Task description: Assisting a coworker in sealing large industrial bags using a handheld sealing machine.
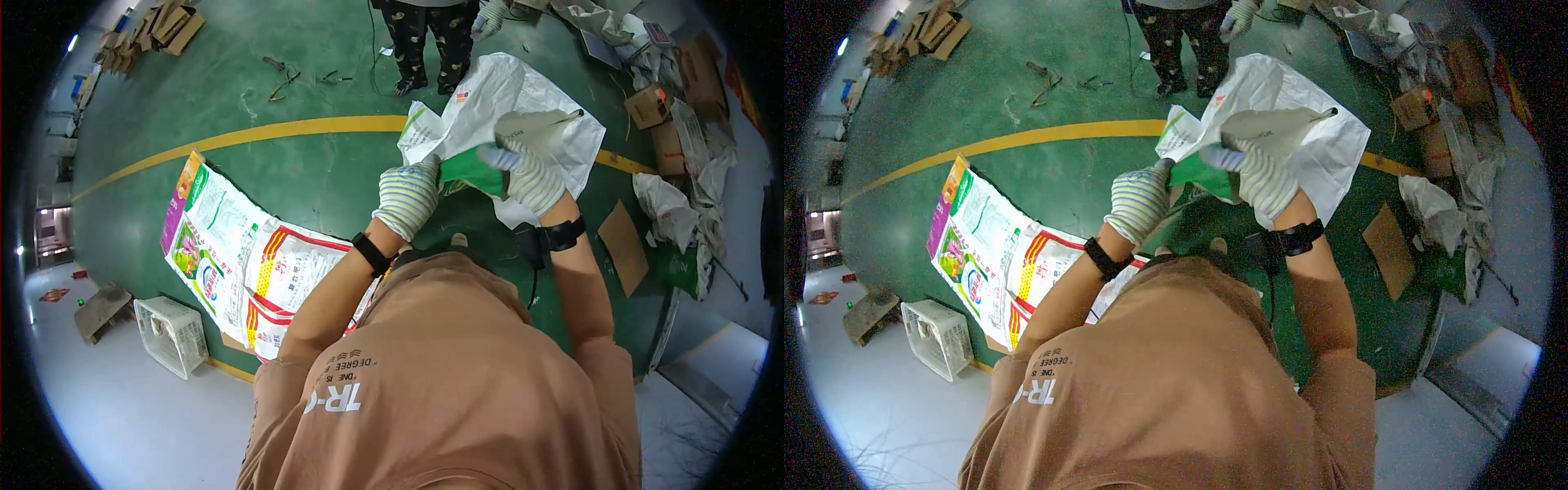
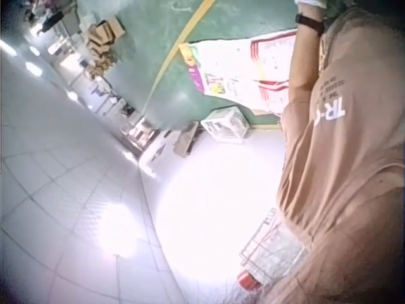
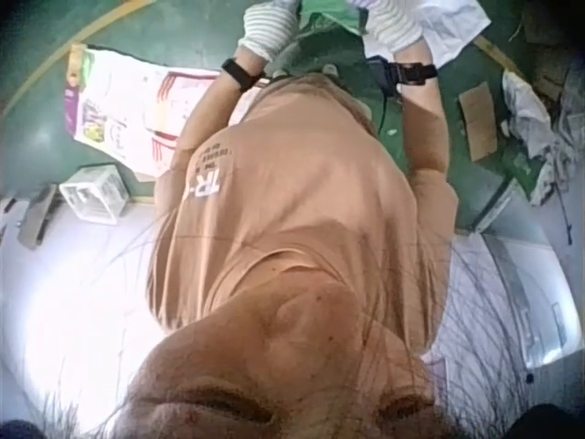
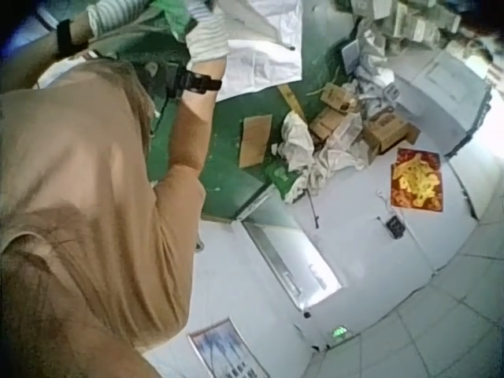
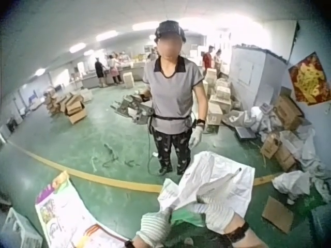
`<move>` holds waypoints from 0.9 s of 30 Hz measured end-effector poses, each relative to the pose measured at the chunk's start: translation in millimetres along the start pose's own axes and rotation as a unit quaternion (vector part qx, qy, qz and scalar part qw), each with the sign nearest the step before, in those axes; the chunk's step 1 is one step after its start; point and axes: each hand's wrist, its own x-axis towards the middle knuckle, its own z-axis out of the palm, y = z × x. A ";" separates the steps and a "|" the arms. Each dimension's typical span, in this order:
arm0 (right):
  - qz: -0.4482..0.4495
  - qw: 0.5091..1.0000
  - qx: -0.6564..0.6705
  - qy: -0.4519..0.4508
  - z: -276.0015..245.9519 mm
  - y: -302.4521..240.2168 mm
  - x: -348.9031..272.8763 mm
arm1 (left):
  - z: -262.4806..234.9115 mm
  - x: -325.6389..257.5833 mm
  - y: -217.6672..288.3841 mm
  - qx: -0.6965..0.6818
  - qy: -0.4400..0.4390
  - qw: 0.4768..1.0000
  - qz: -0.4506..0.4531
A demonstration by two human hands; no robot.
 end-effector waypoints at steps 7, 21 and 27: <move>0.009 0.953 0.298 -0.052 21.0 23.6 29.1 | -15.9 -4.8 -26.9 -0.016 0.013 0.999 -0.025; -0.008 0.939 -0.329 -0.102 47.3 54.9 49.5 | 7.4 -10.2 -65.6 -0.027 0.047 0.997 -0.054; -0.049 0.983 0.170 -0.041 39.8 82.5 90.6 | 21.5 5.2 -73.7 -0.017 0.031 0.996 -0.084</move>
